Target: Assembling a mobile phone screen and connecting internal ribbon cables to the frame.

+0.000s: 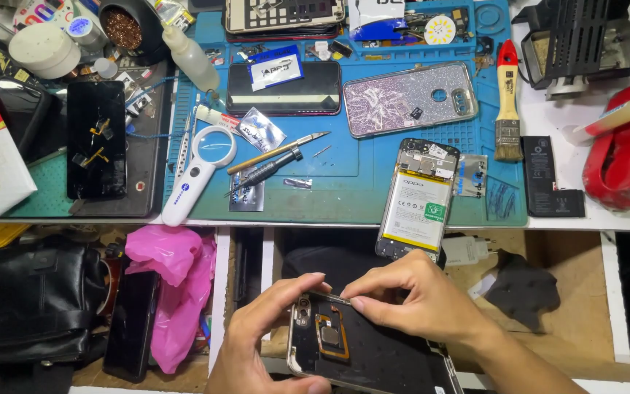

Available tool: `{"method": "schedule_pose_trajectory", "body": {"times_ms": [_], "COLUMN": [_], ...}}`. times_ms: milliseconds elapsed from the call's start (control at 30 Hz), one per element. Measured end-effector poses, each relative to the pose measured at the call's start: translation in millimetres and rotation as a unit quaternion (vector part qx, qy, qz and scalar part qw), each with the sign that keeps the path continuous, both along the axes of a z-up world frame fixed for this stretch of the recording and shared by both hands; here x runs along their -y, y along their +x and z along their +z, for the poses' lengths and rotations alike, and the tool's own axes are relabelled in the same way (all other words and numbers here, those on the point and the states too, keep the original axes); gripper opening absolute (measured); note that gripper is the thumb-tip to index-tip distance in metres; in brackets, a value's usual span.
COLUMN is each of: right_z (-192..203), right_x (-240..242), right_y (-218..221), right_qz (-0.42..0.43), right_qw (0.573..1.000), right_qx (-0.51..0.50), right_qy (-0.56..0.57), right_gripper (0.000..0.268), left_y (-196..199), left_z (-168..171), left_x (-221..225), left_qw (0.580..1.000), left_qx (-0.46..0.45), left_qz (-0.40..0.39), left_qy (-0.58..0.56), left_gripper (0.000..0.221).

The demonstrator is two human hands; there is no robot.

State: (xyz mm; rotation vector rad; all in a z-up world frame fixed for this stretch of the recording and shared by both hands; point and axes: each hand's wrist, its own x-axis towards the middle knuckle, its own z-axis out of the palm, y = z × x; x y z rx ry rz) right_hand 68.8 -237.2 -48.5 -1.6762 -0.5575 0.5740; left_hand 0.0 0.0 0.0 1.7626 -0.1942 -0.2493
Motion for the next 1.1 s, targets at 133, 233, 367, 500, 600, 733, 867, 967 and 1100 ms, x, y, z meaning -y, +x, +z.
{"method": "schedule_pose_trajectory", "body": {"times_ms": [133,233,367,500,600,733,867,967,1100], "right_z": [1,0,1,3,2,-4,-4,-3,-3], "right_x": [0,0,0,0,1,1,1,2,3], "right_y": [0,0,0,0,-2,-6,-6,-5,-4], "right_qz": [-0.008,-0.007,-0.008,0.002,0.014,0.029,0.037,0.032,0.045], "right_qw": [1.0,1.0,1.0,1.0,1.0,0.997,0.994,0.991,0.989], "right_qx": [0.0,-0.011,-0.003,-0.005,0.0,-0.073,-0.104,-0.122,-0.134], "right_qy": [-0.005,0.004,0.007,0.006,0.003,-0.011,-0.022,-0.037,-0.046], "right_gripper": [0.018,0.018,0.017,0.017,0.014,0.019,0.024,0.027,0.027], "left_y": [1,1,4,10,19,44,61,69,74], "left_z": [-2,-3,-4,-5,4,16,13,18,15], "left_x": [0,-3,-9,-20,-20,-10,-6,4,11], "left_qw": [1.0,1.0,0.999,0.995,0.995,0.969,0.915,0.869,0.821], "left_qx": [0.01,-0.013,0.009,0.011,0.006,0.068,0.091,0.085,0.136], "left_qz": [-0.004,-0.012,-0.036,-0.095,-0.087,-0.131,-0.21,-0.285,-0.337], "left_qy": [0.01,0.01,0.031,0.01,0.053,0.197,0.332,0.394,0.441], "left_gripper": [0.085,0.086,0.09,0.099,0.082,0.02,0.018,0.022,0.04]}}
